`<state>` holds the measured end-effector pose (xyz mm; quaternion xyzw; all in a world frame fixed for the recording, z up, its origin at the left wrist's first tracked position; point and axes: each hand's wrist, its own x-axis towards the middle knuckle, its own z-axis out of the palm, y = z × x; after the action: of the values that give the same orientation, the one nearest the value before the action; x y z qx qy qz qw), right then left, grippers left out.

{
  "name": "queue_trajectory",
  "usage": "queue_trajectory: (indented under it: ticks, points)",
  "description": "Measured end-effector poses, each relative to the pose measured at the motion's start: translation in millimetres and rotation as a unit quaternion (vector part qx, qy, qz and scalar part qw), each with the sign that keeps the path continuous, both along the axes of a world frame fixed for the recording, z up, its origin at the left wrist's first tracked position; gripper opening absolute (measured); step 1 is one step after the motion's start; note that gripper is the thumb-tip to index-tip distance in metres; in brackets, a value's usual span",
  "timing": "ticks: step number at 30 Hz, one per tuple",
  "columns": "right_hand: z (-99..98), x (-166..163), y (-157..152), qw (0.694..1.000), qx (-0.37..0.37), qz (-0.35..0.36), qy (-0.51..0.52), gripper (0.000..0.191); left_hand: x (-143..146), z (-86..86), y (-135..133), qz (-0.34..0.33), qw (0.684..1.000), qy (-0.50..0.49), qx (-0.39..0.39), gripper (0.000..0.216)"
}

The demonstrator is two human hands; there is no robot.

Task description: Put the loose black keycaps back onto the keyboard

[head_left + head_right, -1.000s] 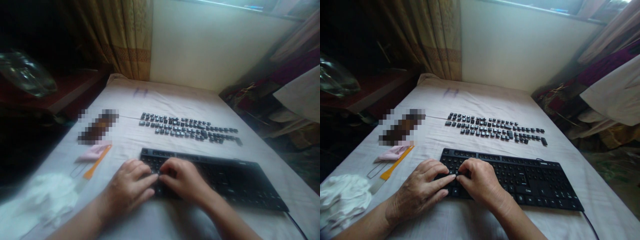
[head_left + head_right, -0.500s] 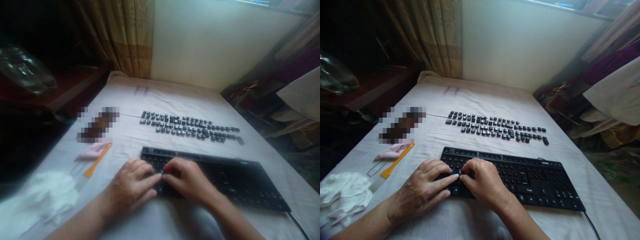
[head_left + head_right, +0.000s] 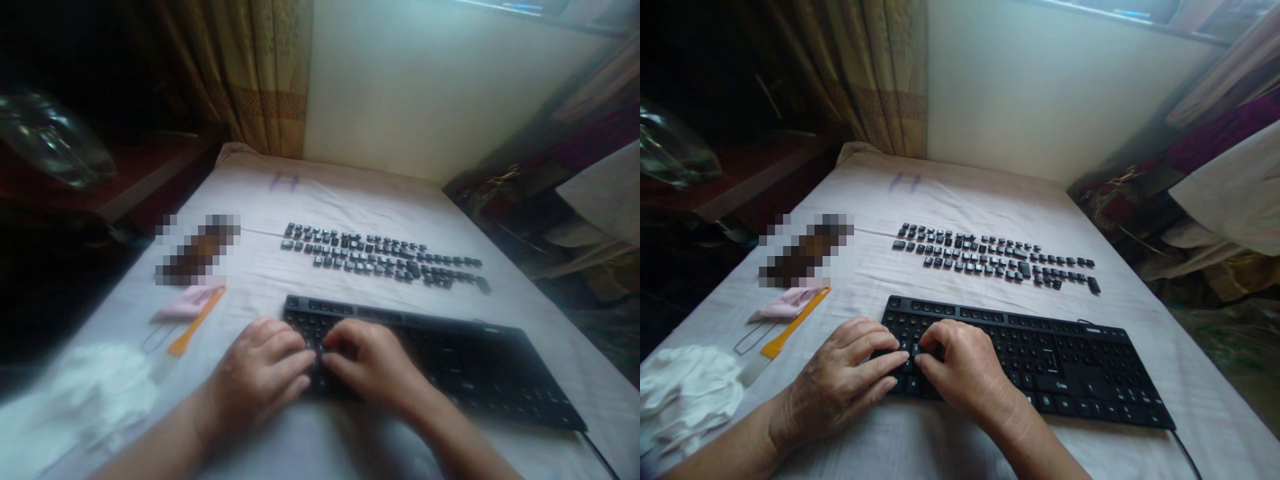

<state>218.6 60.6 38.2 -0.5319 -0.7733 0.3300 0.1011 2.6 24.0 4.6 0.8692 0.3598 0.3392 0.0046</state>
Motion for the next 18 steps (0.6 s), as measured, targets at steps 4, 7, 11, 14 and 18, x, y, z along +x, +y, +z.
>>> queue_trajectory:
  ticks: [4,7,11,14,18]
  points:
    - [1.3,-2.3,0.3,1.000,0.012,-0.004,0.000,0.007,0.3,1.3,-0.7,-0.007,1.000,0.023,-0.006,0.023]
    - [0.2,-2.0,0.3,1.000,0.014,0.001,-0.001,0.009,1.8,3.3,-0.5,-0.003,1.000,0.031,-0.003,0.023]
    - [-1.2,-1.4,0.1,1.000,0.018,0.003,-0.005,0.008,4.8,3.7,-0.6,0.003,0.999,0.035,-0.001,0.021]
    - [-1.4,-0.9,-0.6,1.000,0.022,0.009,-0.015,0.007,5.4,3.2,-1.2,-0.001,1.000,0.030,0.001,0.021]
    - [-1.1,-0.4,-1.5,0.998,0.036,0.026,-0.039,0.008,4.8,3.7,-1.5,-0.006,1.000,0.026,0.001,0.021]
